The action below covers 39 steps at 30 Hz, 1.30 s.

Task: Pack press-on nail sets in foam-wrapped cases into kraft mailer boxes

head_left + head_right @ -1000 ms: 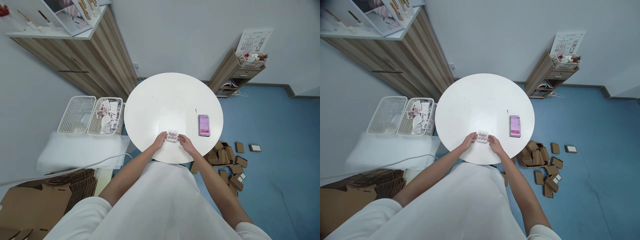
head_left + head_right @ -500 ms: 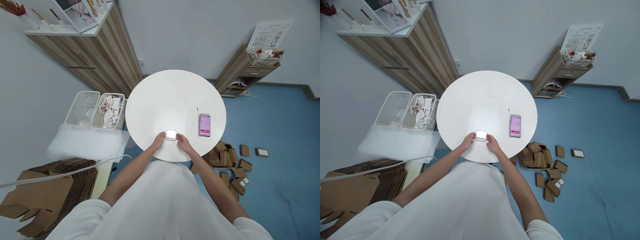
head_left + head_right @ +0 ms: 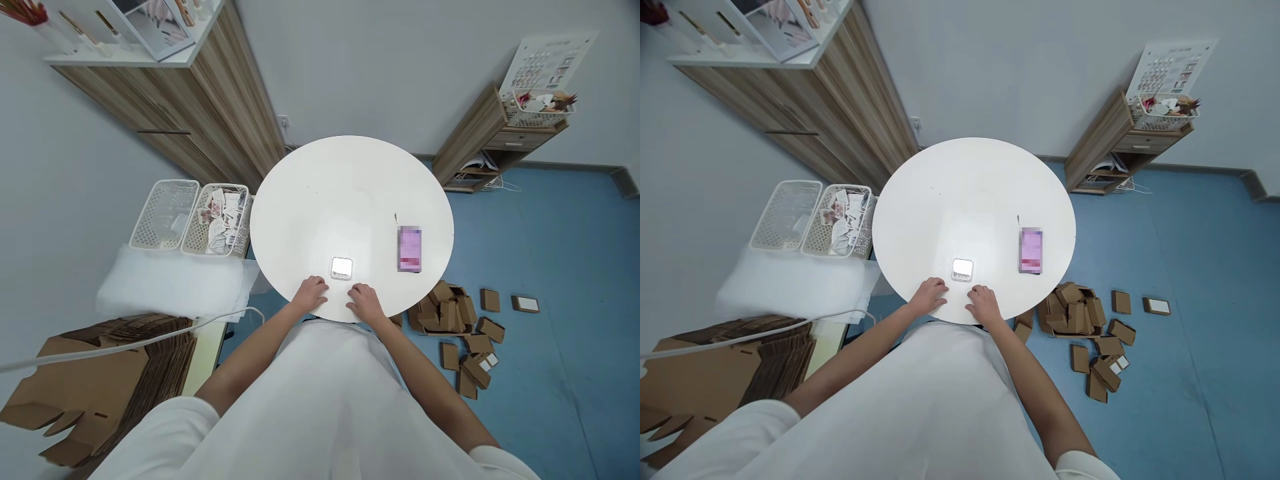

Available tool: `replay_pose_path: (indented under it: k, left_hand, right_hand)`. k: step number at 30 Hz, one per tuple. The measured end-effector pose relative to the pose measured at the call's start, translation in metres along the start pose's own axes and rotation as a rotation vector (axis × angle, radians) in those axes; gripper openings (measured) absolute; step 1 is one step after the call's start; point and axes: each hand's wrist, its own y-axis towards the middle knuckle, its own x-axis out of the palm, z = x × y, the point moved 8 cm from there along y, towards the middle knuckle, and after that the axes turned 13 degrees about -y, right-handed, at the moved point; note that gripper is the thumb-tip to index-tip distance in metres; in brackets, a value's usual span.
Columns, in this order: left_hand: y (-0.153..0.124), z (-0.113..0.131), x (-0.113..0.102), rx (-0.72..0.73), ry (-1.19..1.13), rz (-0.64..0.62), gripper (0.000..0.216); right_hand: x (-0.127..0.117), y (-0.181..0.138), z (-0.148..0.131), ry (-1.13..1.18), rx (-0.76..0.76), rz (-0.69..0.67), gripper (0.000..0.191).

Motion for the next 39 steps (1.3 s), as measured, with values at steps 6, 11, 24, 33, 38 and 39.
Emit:
replay_pose_path:
  k: [6, 11, 24, 33, 38, 39]
  left_hand:
    - [0.002, 0.003, 0.001, 0.052, 0.018, 0.017, 0.018]
    - [-0.002, 0.009, -0.002, 0.071, 0.055, 0.023, 0.023]
    - [0.003, 0.006, -0.018, 0.008, -0.017, 0.077, 0.022]
    - [-0.006, 0.008, -0.02, -0.008, -0.127, 0.009, 0.027]
    - [-0.001, 0.001, -0.03, -0.084, -0.18, 0.046, 0.028]
    - [0.002, -0.001, -0.032, -0.104, -0.189, 0.064, 0.028]
  right_hand:
    - [-0.003, 0.006, -0.004, -0.096, -0.04, 0.01, 0.014]
    - [-0.009, 0.009, 0.001, -0.046, 0.035, -0.013, 0.021]
    - [-0.034, 0.0, 0.004, 0.033, -0.01, 0.054, 0.03]
    - [-0.028, -0.017, 0.019, 0.156, 0.098, -0.011, 0.026]
    - [-0.034, -0.003, 0.028, 0.308, 0.172, 0.016, 0.026]
    - [-0.035, 0.001, 0.032, 0.345, 0.205, 0.027, 0.026]
